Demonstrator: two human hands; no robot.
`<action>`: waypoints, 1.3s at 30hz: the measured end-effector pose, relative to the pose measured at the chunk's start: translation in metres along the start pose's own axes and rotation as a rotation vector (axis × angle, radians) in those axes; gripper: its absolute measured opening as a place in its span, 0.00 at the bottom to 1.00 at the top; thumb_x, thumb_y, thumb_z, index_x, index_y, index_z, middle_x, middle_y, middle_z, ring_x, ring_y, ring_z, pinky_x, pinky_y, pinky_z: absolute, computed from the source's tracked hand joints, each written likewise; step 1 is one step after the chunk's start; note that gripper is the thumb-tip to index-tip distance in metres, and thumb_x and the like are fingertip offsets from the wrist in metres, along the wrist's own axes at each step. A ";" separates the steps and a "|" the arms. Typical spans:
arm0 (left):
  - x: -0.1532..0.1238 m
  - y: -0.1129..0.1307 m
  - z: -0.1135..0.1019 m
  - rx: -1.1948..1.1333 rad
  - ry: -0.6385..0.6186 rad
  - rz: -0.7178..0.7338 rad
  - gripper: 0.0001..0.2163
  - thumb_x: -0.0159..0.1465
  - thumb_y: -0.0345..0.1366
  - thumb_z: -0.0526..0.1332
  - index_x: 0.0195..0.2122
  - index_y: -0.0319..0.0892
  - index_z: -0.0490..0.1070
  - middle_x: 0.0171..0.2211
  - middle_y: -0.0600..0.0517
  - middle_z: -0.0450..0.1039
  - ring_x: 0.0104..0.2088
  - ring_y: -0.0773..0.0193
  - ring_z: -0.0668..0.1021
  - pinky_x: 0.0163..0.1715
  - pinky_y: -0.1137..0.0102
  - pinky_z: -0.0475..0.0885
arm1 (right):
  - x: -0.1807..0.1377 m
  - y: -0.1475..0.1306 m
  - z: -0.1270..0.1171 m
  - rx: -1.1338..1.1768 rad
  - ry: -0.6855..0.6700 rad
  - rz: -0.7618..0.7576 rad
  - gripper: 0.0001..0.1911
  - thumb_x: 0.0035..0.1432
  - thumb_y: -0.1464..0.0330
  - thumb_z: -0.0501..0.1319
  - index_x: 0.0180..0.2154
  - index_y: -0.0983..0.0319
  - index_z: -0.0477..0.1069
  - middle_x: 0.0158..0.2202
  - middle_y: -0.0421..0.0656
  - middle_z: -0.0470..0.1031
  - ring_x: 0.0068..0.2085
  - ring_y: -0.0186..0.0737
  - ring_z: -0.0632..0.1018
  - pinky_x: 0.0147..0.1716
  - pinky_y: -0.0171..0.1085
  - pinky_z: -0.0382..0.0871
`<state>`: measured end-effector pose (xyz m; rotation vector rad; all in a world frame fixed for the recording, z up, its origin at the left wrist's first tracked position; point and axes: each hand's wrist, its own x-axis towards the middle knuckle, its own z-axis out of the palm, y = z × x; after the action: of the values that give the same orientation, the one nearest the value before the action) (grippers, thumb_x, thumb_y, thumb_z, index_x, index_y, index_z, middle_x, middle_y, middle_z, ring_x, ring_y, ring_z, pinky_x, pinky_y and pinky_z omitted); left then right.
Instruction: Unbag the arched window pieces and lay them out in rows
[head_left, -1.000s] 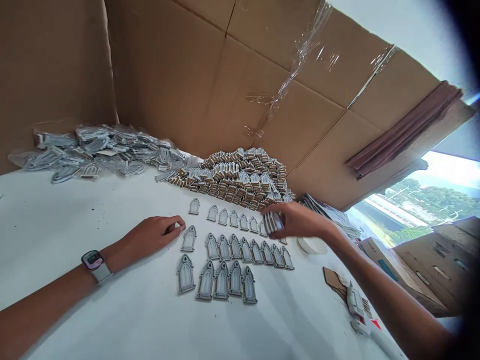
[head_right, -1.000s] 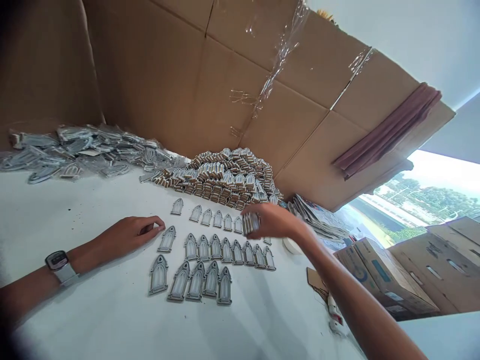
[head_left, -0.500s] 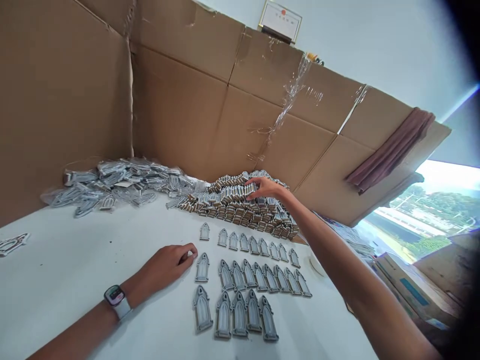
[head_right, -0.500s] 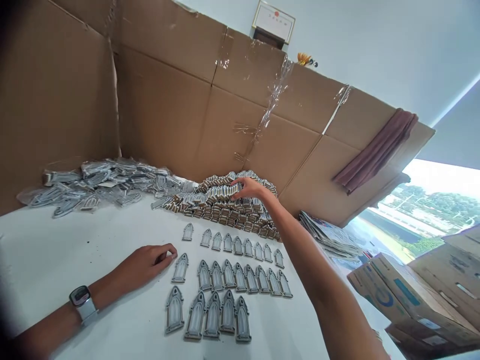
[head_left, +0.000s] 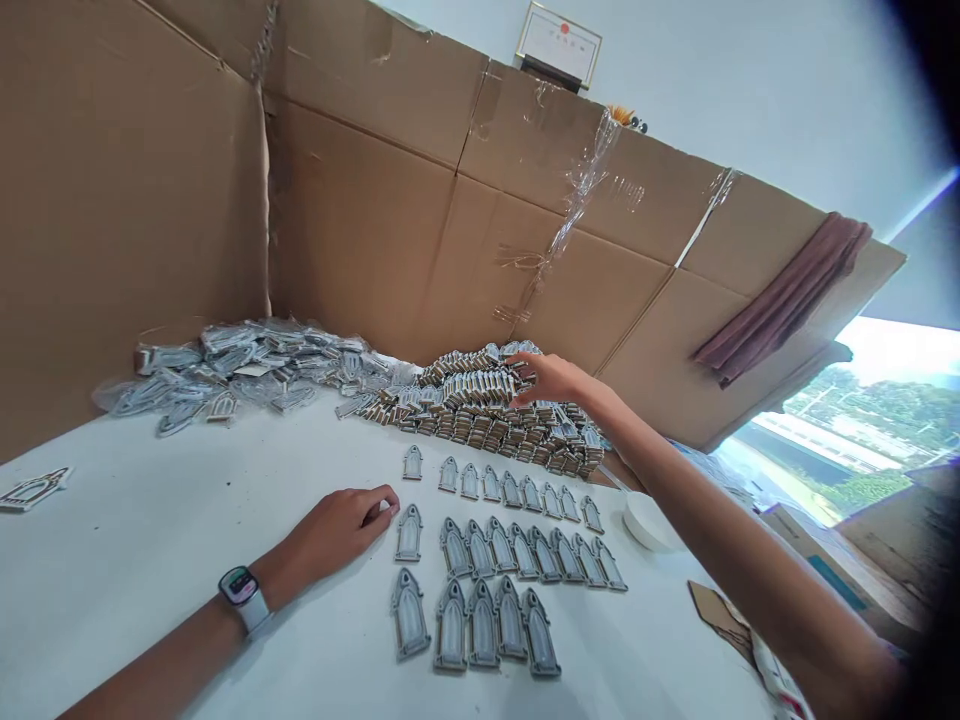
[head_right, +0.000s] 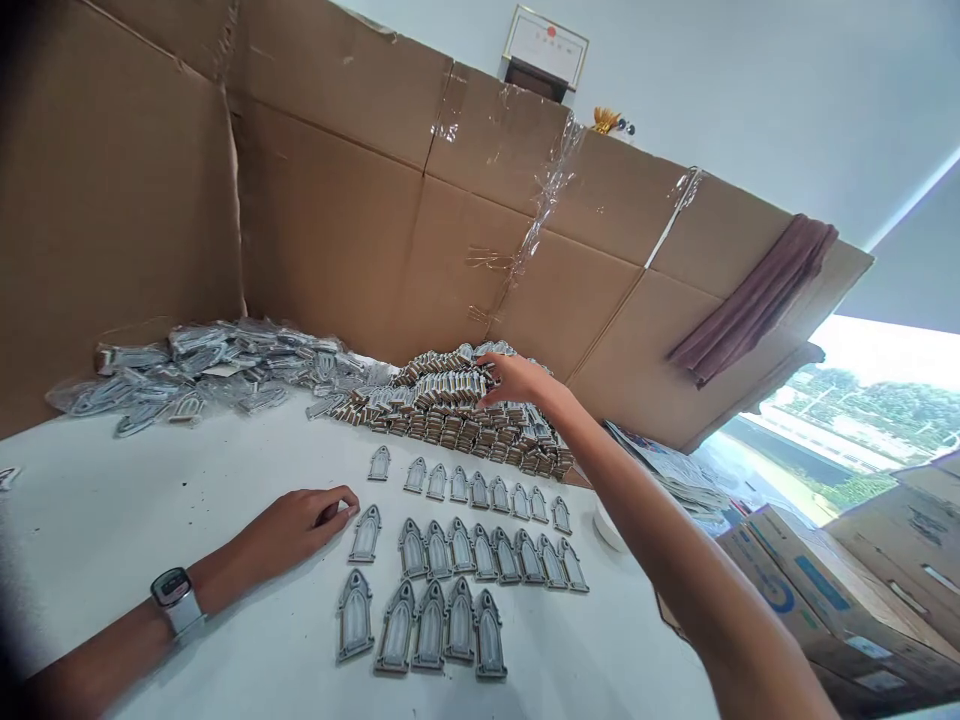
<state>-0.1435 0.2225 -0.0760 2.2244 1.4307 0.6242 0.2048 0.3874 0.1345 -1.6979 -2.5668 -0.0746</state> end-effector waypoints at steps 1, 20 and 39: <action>0.000 0.000 0.000 0.005 -0.004 0.001 0.15 0.75 0.44 0.51 0.46 0.51 0.77 0.31 0.53 0.78 0.33 0.57 0.79 0.35 0.68 0.64 | -0.013 -0.004 -0.004 -0.025 0.001 0.003 0.47 0.52 0.57 0.81 0.69 0.53 0.66 0.56 0.50 0.82 0.57 0.60 0.80 0.55 0.51 0.72; 0.005 0.000 0.000 0.054 -0.026 -0.053 0.17 0.74 0.51 0.52 0.50 0.52 0.78 0.30 0.56 0.78 0.31 0.59 0.79 0.32 0.68 0.63 | -0.254 -0.068 0.111 0.105 -0.490 -0.057 0.48 0.51 0.43 0.75 0.68 0.52 0.66 0.57 0.50 0.77 0.51 0.64 0.81 0.50 0.56 0.73; 0.005 0.001 0.002 0.024 -0.007 -0.024 0.16 0.74 0.50 0.52 0.47 0.52 0.78 0.28 0.56 0.77 0.30 0.59 0.78 0.32 0.67 0.63 | -0.223 -0.093 0.107 0.094 -0.394 -0.158 0.33 0.55 0.47 0.72 0.58 0.54 0.72 0.50 0.46 0.80 0.48 0.56 0.81 0.46 0.48 0.71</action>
<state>-0.1398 0.2261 -0.0764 2.2223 1.4669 0.5941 0.2037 0.1544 0.0096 -1.6089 -2.9200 0.4068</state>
